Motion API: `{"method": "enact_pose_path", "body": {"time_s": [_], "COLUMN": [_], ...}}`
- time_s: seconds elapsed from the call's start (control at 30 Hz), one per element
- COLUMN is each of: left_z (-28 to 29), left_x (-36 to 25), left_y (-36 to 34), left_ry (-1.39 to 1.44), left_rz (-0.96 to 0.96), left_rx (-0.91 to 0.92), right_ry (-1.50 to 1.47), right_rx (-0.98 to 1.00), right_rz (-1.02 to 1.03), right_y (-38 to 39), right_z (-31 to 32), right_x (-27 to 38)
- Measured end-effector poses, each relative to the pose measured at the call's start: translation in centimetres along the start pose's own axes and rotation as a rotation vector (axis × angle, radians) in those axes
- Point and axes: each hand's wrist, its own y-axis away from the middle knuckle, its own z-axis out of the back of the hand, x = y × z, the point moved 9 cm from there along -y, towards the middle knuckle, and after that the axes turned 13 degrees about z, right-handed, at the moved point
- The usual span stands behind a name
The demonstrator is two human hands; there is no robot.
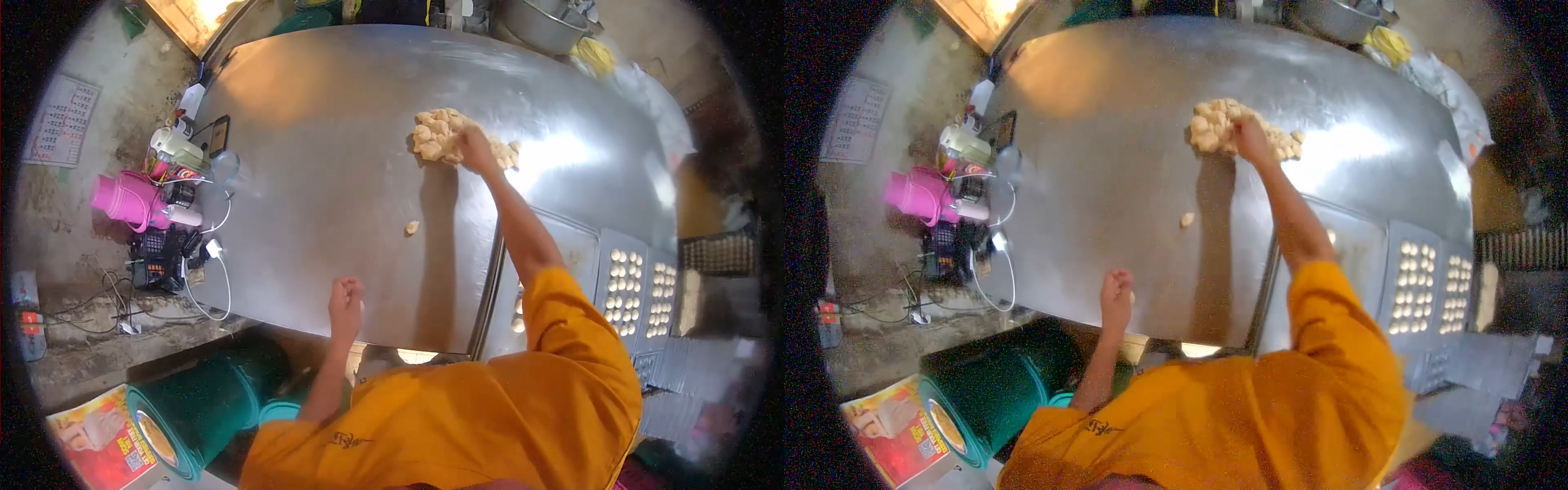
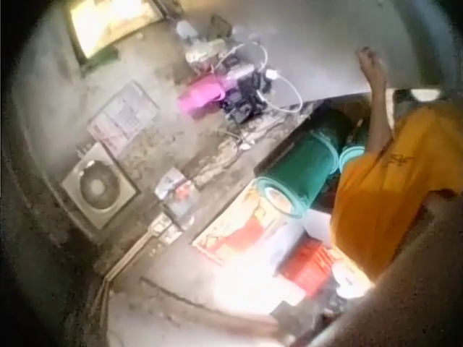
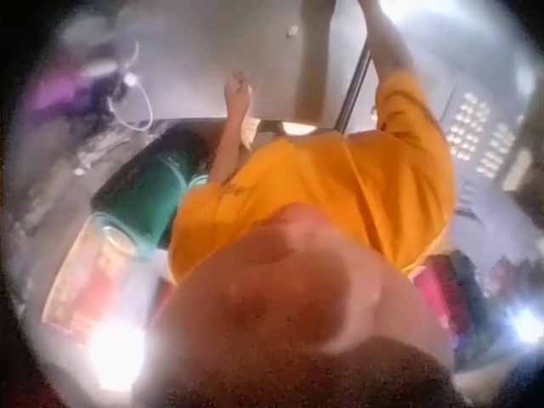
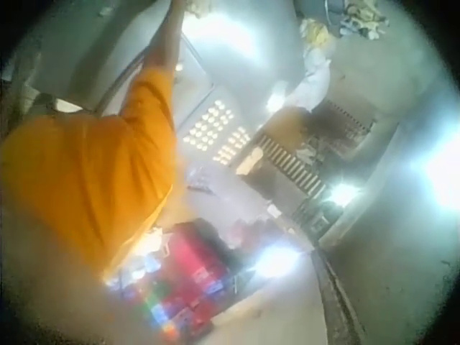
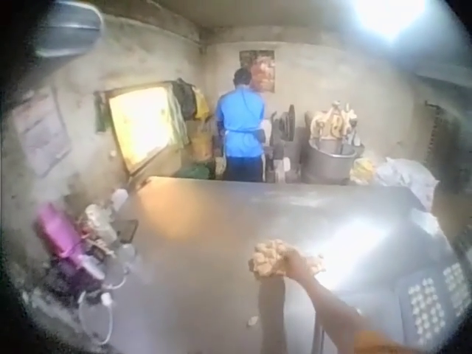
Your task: The person shapes portions of dough into balls by hand, arranges them on metal baking trays, then places the trays onto a rack.
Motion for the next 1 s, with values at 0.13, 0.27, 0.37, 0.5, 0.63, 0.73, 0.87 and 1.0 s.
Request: {"method": "enact_pose_path", "body": {"time_s": [0.13,0.27,0.37,0.5,0.63,0.73,0.87,1.0], "left_z": [2.6,6.6,7.9,-2.4,0.6,6.9,0.6,-1.5], "left_x": [-2.1,-1.7,2.8,-1.0,-1.7,5.6,4.1,-2.2], "left_y": [-1.9,-2.8,-5.3,-6.2,-11.9,-12.7,-4.4,-11.7], "left_ry": [-0.063,-0.136,-0.513,-1.091,-1.151,-0.704,-1.174,-1.099], "left_rz": [-0.089,-0.008,-0.273,-0.553,-0.637,-0.185,-0.257,-0.452], "left_rx": [-0.107,-0.308,-0.592,-0.567,-0.559,-0.368,-0.401,-0.320], "right_ry": [-0.722,-0.769,-0.061,0.289,0.288,0.252,0.006,-0.036], "right_rx": [-0.355,-0.283,-0.064,-0.081,-0.111,0.013,0.150,0.050], "right_rz": [-0.287,-0.426,-0.268,-0.076,-0.092,-0.076,0.029,0.432], "right_y": [9.5,16.0,19.8,19.4,15.8,20.3,21.4,16.3], "right_z": [4.1,6.1,2.2,-1.1,1.7,-1.7,-2.9,-7.7], "right_x": [-0.1,5.8,7.1,10.1,11.0,10.3,20.6,23.0]}}
